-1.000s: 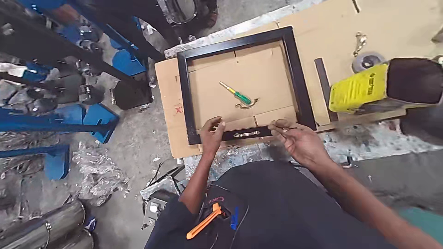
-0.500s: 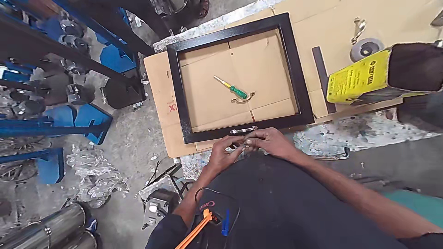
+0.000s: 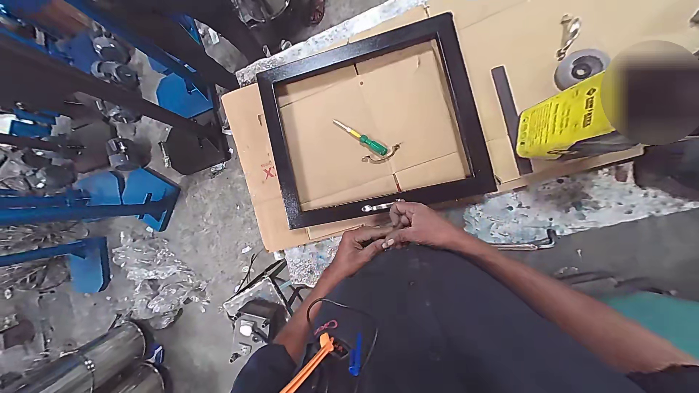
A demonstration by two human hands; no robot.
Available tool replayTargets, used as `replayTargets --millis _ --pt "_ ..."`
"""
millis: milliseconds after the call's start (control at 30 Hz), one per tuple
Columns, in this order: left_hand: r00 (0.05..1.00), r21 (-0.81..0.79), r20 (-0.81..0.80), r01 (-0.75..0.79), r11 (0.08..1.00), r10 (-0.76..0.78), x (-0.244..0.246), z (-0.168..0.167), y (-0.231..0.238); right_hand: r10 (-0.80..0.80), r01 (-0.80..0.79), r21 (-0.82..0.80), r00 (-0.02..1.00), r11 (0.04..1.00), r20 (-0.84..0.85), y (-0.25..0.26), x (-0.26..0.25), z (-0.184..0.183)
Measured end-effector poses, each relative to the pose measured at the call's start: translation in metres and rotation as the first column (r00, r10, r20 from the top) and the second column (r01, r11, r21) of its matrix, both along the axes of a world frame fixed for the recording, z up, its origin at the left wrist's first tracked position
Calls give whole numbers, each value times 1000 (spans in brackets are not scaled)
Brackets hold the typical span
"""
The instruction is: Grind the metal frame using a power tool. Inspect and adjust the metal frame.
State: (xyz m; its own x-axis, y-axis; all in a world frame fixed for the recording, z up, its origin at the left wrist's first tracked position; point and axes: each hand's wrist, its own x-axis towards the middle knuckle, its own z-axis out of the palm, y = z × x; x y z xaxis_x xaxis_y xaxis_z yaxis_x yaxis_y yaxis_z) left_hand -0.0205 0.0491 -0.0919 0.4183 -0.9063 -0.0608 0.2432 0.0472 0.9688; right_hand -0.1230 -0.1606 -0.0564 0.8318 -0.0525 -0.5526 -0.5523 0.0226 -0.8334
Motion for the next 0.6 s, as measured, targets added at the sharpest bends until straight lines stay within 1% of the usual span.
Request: replayTargets --millis 100,267,333,367,400,467,500,533,567,600 --pt "999 -12 53 -5 1000 5 3 -1 2 27 -27 -9 1000 1000 7 0 5 -1" --pt "997 22 43 -68 997 67 5 -2 4 -92 94 111 995 989 -24 7 9 -1" --pt "995 53 41 -96 994 94 4 0 5 -102 103 89 995 991 -9 8 9 -1" --pt "992 64 61 -118 991 114 5 0 5 -105 103 53 994 993 30 7 8 -1" --pt "984 73 112 -145 987 137 8 -2 6 -106 108 -17 989 994 102 6 6 -2" --pt "940 84 295 -205 975 172 18 -9 6 -82 162 -241 947 957 310 -1 4 -7" --pt "904 102 390 -231 968 175 25 -12 6 -30 192 -366 915 911 403 -6 4 -11" --pt "868 130 468 -252 959 165 32 -15 5 55 208 -497 884 842 463 -12 5 -15" --pt "837 156 526 -271 950 152 37 -17 4 148 206 -607 865 767 480 -17 6 -18" --pt "811 186 571 -281 941 130 41 -18 1 223 188 -677 853 712 472 -22 7 -22"
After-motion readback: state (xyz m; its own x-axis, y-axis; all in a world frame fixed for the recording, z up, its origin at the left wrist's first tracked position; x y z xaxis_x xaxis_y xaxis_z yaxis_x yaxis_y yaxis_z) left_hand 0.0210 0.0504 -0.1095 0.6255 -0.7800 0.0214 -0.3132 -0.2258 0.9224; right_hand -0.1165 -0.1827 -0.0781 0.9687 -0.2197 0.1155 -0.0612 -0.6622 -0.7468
